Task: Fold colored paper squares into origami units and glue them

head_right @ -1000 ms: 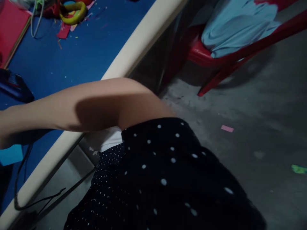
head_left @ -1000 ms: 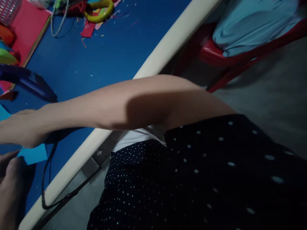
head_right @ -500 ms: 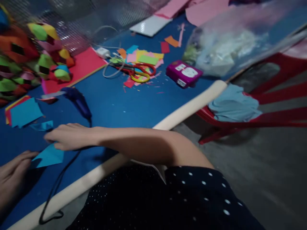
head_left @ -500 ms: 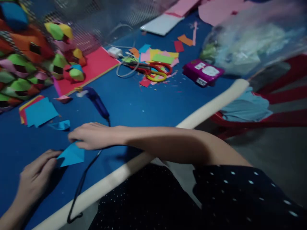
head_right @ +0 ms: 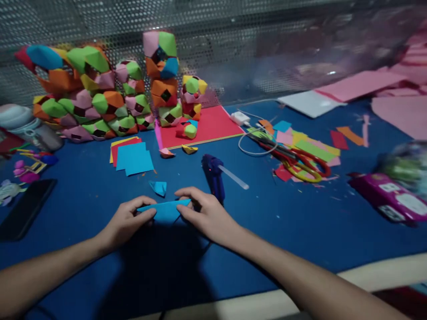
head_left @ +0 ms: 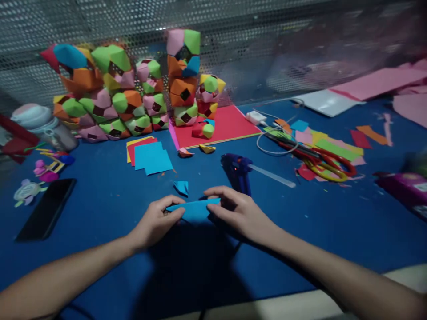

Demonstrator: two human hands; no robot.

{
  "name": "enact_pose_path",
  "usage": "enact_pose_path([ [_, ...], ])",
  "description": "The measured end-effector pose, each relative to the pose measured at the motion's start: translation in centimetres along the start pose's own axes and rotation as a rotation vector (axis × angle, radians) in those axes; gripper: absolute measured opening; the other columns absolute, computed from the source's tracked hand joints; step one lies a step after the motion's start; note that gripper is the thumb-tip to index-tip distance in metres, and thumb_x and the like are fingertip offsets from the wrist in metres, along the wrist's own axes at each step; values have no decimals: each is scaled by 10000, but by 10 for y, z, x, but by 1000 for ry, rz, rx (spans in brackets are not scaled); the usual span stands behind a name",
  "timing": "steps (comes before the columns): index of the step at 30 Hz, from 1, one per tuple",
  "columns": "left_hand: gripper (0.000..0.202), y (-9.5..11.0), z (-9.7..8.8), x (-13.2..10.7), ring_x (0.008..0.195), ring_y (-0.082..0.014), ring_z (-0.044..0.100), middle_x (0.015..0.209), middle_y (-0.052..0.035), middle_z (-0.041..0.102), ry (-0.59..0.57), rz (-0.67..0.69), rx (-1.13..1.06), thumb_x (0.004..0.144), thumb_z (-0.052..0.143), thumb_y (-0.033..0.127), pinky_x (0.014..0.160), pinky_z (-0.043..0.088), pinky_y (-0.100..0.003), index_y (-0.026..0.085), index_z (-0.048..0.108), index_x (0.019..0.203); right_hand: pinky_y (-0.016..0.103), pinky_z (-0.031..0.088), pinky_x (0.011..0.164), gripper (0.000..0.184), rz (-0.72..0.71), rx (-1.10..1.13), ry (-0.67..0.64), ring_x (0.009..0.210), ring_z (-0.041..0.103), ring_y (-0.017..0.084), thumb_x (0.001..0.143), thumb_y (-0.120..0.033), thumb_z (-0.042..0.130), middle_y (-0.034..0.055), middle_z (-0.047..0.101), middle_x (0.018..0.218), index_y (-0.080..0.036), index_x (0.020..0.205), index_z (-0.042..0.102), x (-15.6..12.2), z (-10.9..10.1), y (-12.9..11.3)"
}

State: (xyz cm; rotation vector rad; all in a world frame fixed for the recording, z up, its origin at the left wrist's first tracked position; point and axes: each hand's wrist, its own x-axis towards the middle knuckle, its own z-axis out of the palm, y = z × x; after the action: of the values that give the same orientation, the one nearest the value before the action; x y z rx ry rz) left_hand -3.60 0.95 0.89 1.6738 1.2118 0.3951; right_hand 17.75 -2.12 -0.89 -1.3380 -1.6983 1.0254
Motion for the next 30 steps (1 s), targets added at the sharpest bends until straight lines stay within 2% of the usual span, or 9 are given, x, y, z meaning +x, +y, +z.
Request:
enact_pose_path([
  [3, 215, -3, -3, -4, 546, -91, 445, 610, 37, 533, -6, -29, -83, 799, 508, 350, 501, 329, -190, 164, 600, 855, 242, 462, 559, 251, 83, 90, -10, 598, 595, 133, 839, -334, 498, -13, 596, 621, -179, 1026, 561, 0, 3, -5],
  [6, 200, -4, -4, -10, 568, -90, 455, 647, 31, 543, -11, -2, -157, 792, 511, 326, 513, 333, -191, 166, 604, 870, 246, 470, 560, 230, 110, 83, -13, 588, 606, 136, 827, -344, 516, -10, 595, 597, -173, 969, 574, 1, 4, -11],
  [11, 178, -6, -1, -11, 607, -97, 505, 686, 14, 555, 56, 5, -265, 776, 522, 292, 582, 382, -211, 140, 601, 826, 252, 470, 551, 236, 93, 42, -55, 592, 607, 143, 813, -347, 531, -3, 603, 615, -180, 973, 572, 5, 3, -21],
  [16, 149, -7, 4, -8, 614, -102, 490, 675, 8, 564, 128, 17, -341, 730, 569, 271, 588, 374, -220, 134, 602, 779, 245, 449, 562, 277, 52, 113, 8, 607, 575, 125, 816, -338, 532, -17, 555, 659, -181, 1045, 534, 19, 8, -23],
  [21, 109, -4, 7, -8, 636, -100, 504, 683, 11, 578, 93, -11, -479, 699, 595, 221, 624, 381, -226, 133, 603, 762, 228, 406, 541, 266, 36, 206, 56, 570, 517, 101, 810, -340, 552, -37, 506, 643, -183, 1024, 533, 27, 21, -16],
  [24, 110, -3, 9, -7, 597, -93, 494, 639, 20, 557, 78, -56, -545, 695, 602, 230, 598, 378, -224, 132, 586, 742, 224, 378, 523, 294, 27, 285, 76, 551, 476, 90, 806, -355, 561, -46, 483, 643, -188, 1043, 511, 24, 26, -15],
  [30, 167, -1, 13, -5, 586, -96, 483, 608, 28, 525, 45, -62, -606, 686, 615, 287, 588, 376, -231, 135, 561, 728, 227, 378, 539, 385, 113, 364, 25, 594, 449, 95, 744, -343, 626, -45, 472, 680, -189, 1067, 483, 19, 30, -17],
])
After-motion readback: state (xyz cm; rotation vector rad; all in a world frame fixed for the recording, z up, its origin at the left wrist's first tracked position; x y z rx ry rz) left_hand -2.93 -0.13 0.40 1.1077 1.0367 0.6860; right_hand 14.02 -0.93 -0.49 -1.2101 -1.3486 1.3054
